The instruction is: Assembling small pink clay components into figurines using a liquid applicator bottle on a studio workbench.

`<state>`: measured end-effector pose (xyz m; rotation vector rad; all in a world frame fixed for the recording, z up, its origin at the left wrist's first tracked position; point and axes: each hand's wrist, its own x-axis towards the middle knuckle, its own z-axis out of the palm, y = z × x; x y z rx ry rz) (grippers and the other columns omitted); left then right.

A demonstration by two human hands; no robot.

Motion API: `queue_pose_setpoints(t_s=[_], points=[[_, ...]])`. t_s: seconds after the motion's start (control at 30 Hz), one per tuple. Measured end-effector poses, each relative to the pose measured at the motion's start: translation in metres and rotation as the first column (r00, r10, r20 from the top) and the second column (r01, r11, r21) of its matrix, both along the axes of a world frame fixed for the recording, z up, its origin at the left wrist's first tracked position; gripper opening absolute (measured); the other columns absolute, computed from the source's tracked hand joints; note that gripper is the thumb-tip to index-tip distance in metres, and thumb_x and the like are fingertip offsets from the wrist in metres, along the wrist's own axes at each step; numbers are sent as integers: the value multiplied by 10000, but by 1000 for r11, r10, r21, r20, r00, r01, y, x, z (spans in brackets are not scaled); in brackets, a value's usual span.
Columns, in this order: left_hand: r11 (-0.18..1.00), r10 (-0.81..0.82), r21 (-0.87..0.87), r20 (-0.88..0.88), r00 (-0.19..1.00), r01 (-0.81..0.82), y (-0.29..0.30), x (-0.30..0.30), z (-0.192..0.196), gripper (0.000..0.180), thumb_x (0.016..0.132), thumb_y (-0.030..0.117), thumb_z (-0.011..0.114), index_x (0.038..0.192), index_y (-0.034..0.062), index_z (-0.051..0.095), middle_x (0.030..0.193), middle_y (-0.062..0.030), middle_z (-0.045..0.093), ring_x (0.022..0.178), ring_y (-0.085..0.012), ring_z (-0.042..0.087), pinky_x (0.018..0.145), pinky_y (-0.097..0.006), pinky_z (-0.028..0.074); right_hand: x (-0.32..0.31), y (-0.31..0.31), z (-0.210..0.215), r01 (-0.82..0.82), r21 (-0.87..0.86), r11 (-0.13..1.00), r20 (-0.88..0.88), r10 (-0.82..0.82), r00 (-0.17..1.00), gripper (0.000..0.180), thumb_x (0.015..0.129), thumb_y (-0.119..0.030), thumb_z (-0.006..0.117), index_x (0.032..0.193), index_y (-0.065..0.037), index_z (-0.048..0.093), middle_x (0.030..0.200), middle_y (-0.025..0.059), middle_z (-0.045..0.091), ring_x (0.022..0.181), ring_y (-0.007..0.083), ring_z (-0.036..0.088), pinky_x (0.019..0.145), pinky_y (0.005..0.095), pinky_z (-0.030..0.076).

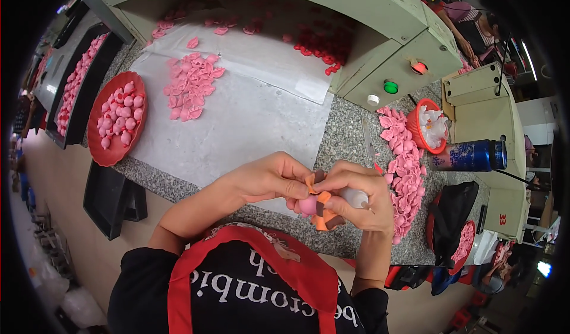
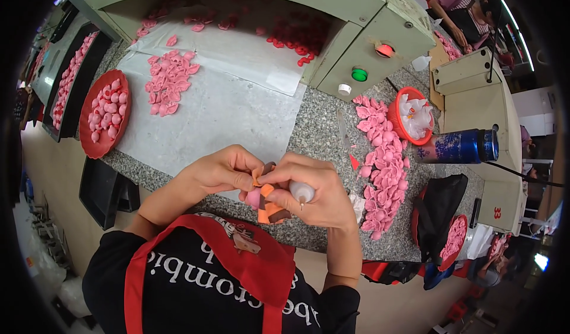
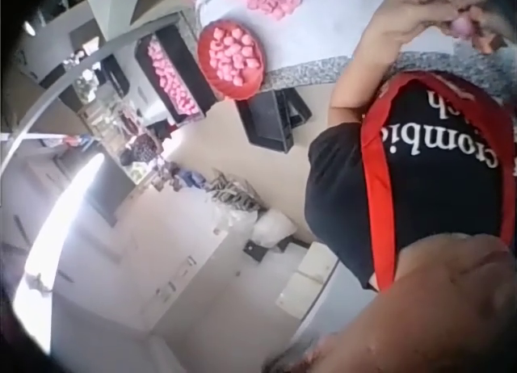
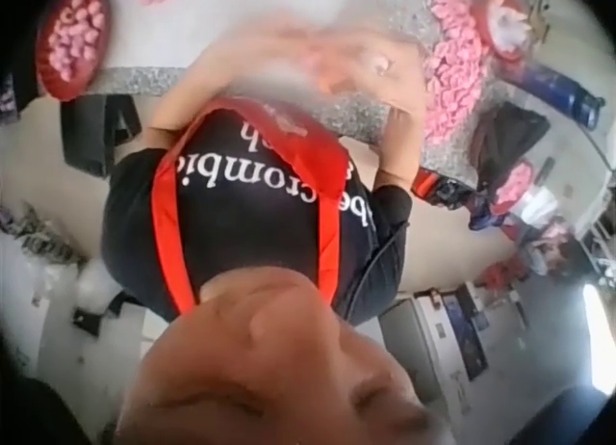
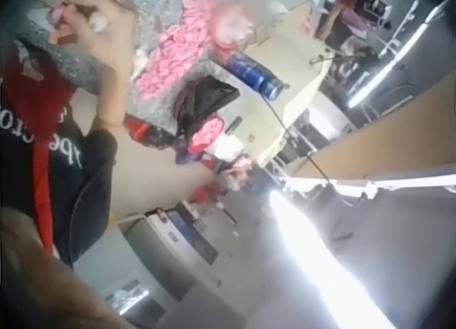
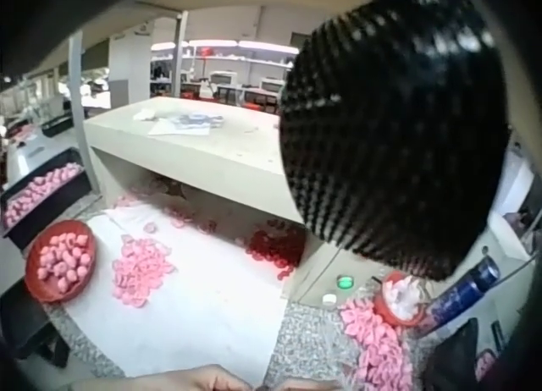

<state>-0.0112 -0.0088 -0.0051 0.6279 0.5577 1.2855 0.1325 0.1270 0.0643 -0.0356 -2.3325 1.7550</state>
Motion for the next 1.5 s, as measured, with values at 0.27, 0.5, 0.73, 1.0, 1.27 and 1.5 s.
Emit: queue_pose_setpoints(t_s=[0.27, 0.5, 0.73, 1.0, 1.27, 1.5], points=[[911, -394, 182, 115, 912, 370, 9, 11, -21, 267, 751, 149, 645, 904, -63, 588, 822, -126, 616, 647, -125, 586, 522, -201, 458, -8, -11, -22, 156, 154, 976, -114, -139, 984, 132, 645, 21, 630, 773, 1, 608, 643, 71, 529, 587, 157, 521, 528, 257, 403], [933, -360, 153, 452, 816, 326, 17, 9, -33, 479, 748, 269, 647, 1024, -94, 501, 834, -187, 592, 664, -206, 605, 568, -257, 497, 15, -4, -31, 415, -56, 908, -69, -418, 906, 368, 660, 62, 627, 1019, -14, 599, 1074, 113, 501, 622, 108, 522, 572, 209, 424], [993, 31, -117, 407, 913, 19, 14, 14, -6, 381, 874, 275, 490, 1097, -34, 489, 941, -136, 584, 734, -175, 611, 652, -227, 516, 12, -27, -31, 362, -260, 895, 28, -368, 929, 355, 622, 7, 715, 957, 32, 599, 976, 131, 535, 792, 145, 524, 654, 232, 426], [812, 571, 72, -308, 762, -579, 5, 22, 25, 230, 765, -58, 568, 995, -50, 581, 1036, -155, 542, 834, -171, 588, 698, -250, 516, 8, -35, -36, 595, -197, 779, -60, -616, 786, 273, 652, 64, 674, 910, -16, 631, 864, 82, 543, 728, 124, 529, 629, 217, 424], [775, 622, 282, -493, 608, -565, 9, 30, 31, 304, 708, -112, 597, 1003, -36, 583, 1038, -138, 520, 891, -178, 575, 753, -256, 525, 6, -41, -42, 619, -219, 754, -93, -647, 756, 248, 671, 104, 617, 888, -14, 638, 864, 90, 543, 765, 134, 540, 646, 213, 426], [744, 659, 309, -486, 574, -592, 8, 31, 25, 319, 689, -130, 602, 995, -42, 582, 1017, -127, 531, 872, -183, 585, 728, -258, 539, 4, -42, -40, 608, -246, 754, -72, -640, 765, 218, 668, 98, 622, 860, -3, 634, 847, 91, 546, 772, 138, 543, 659, 219, 429]])
